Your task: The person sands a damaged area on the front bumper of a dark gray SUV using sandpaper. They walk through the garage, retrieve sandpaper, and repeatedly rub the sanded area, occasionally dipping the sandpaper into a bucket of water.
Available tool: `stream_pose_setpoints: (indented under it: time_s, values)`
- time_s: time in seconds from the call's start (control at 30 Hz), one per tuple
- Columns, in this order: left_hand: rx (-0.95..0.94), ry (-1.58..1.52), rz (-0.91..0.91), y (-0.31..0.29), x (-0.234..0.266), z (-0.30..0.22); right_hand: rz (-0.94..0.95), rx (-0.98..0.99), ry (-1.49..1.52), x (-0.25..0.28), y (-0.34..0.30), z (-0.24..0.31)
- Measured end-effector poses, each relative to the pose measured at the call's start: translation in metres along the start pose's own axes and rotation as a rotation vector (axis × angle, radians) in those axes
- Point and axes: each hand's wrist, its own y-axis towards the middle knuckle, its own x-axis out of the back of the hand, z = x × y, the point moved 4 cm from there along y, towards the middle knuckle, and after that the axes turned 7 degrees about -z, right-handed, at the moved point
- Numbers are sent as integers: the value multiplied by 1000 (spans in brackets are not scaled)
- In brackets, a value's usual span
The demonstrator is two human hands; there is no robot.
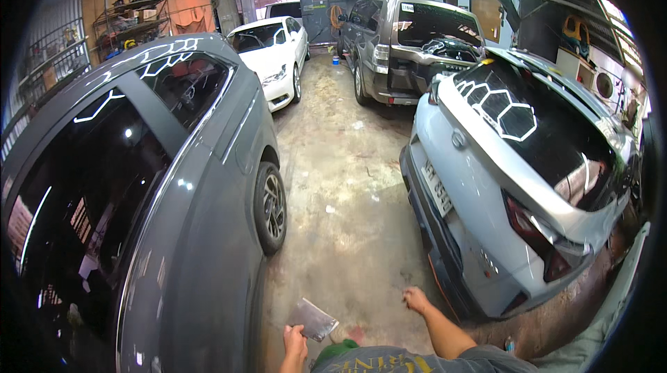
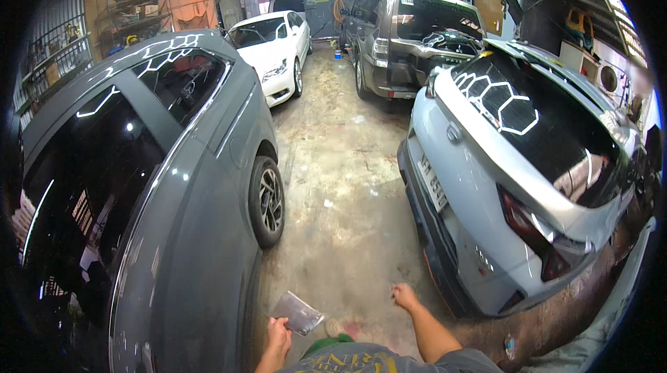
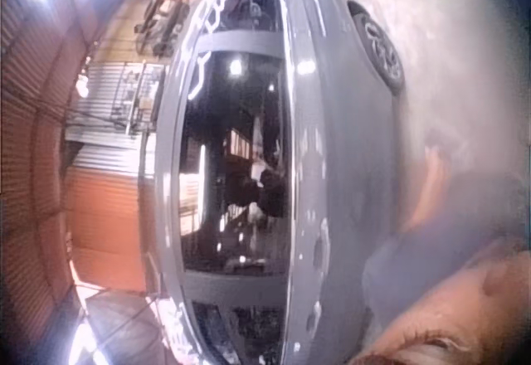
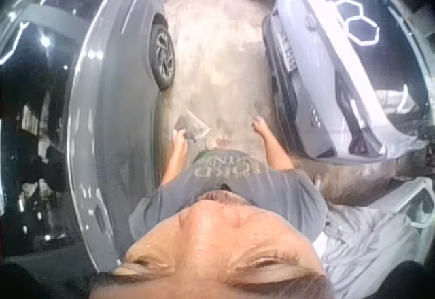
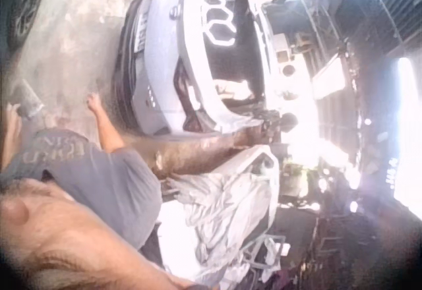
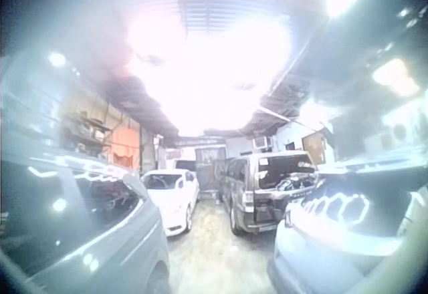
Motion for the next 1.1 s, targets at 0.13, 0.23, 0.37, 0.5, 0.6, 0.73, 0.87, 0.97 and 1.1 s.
stream_pose_setpoints:
  time_s: [0.13,0.23,0.37,0.5,0.6,0.73,0.87,0.97,1.1]
  values:
    - [-62,75,257,103,-199,-90,60,-29,-443,7,36,-76]
    - [-194,94,386,206,-315,-108,316,-569,-463,28,36,-111]
    - [-57,157,285,326,-460,-114,420,-792,-531,62,112,-126]
    - [42,243,265,461,-533,-114,532,-790,-578,79,292,-107]
    - [228,335,438,499,-657,-133,472,-823,-557,105,413,-85]
    - [362,124,460,591,-742,-176,366,-579,-697,116,713,-33]
    - [374,-54,411,725,-789,-194,0,114,-634,125,1048,201]
    - [433,-119,333,841,-818,-176,-80,139,-414,136,1227,297]
    - [473,64,-5,959,-886,-217,74,-61,-176,102,1358,390]
